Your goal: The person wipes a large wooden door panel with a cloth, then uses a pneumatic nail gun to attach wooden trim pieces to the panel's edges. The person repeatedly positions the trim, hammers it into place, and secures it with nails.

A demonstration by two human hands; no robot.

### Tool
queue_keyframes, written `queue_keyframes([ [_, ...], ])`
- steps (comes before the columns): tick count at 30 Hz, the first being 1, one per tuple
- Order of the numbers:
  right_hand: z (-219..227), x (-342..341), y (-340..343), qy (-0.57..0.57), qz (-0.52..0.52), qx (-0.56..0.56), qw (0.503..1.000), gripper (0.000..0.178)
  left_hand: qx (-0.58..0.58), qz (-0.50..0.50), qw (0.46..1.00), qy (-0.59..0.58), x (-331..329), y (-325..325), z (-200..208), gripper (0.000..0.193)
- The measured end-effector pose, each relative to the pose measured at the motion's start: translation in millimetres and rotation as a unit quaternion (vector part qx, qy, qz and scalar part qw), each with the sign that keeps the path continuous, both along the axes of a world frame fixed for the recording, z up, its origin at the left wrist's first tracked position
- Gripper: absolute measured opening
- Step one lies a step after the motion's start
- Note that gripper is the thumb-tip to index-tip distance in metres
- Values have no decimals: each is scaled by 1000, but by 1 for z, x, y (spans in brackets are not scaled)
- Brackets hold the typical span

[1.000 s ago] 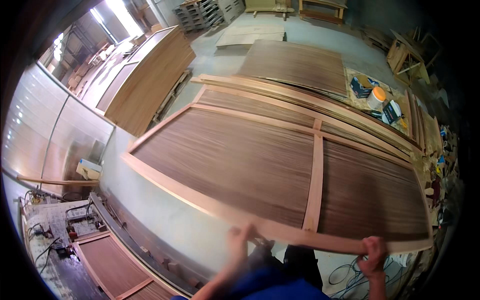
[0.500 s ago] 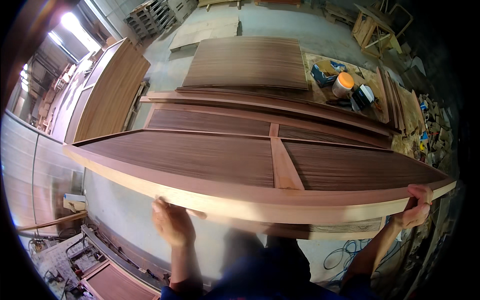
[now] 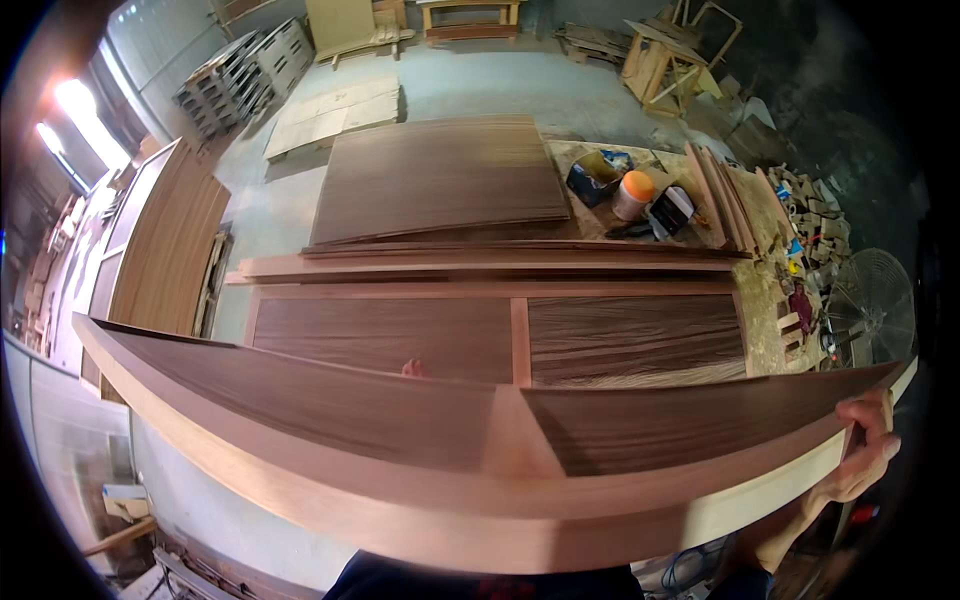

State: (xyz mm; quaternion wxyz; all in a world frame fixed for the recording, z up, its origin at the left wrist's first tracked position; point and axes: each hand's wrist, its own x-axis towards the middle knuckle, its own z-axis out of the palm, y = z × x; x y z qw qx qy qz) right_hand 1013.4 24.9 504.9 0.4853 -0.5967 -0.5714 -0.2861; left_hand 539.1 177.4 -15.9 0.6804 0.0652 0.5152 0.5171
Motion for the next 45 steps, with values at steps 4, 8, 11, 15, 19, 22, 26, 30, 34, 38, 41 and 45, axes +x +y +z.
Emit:
queue_keyframes([
  [4,8,25,0,-27,1,-65,998,60,-9,44,999,-19,-34,-30,5,83],
  [8,6,190,-10,63,-81,-218,971,54,-28,160,970,-182,-23,-102,7,92],
  [11,-85,220,66,72,-128,-210,967,66,19,124,987,-101,-41,-198,5,83],
  [15,-201,173,174,138,-90,-369,915,84,38,25,992,116,-67,-300,-28,75],
  [19,-338,187,214,58,-113,-441,889,83,12,-122,910,395,-46,-320,3,71],
  [22,-404,174,235,65,-80,-519,848,82,-18,-22,919,392,-59,-362,-45,65],
  [26,-459,188,242,62,-67,-516,852,81,-30,-21,932,360,-45,-355,-33,56],
  [30,-499,202,257,-6,-94,-513,853,81,-89,-45,949,298,-28,-289,40,54],
  [34,-505,184,272,-3,-71,-538,840,79,-200,334,915,-105,-34,-271,38,57],
  [38,-528,175,278,6,-67,-533,844,75,-187,201,962,2,-12,-242,79,57],
  [41,-536,161,285,14,-44,-513,857,73,-207,309,926,-72,-42,-274,37,54],
  [45,-531,165,288,13,-53,-551,833,68,-218,316,921,-73,-59,-266,13,51],
])
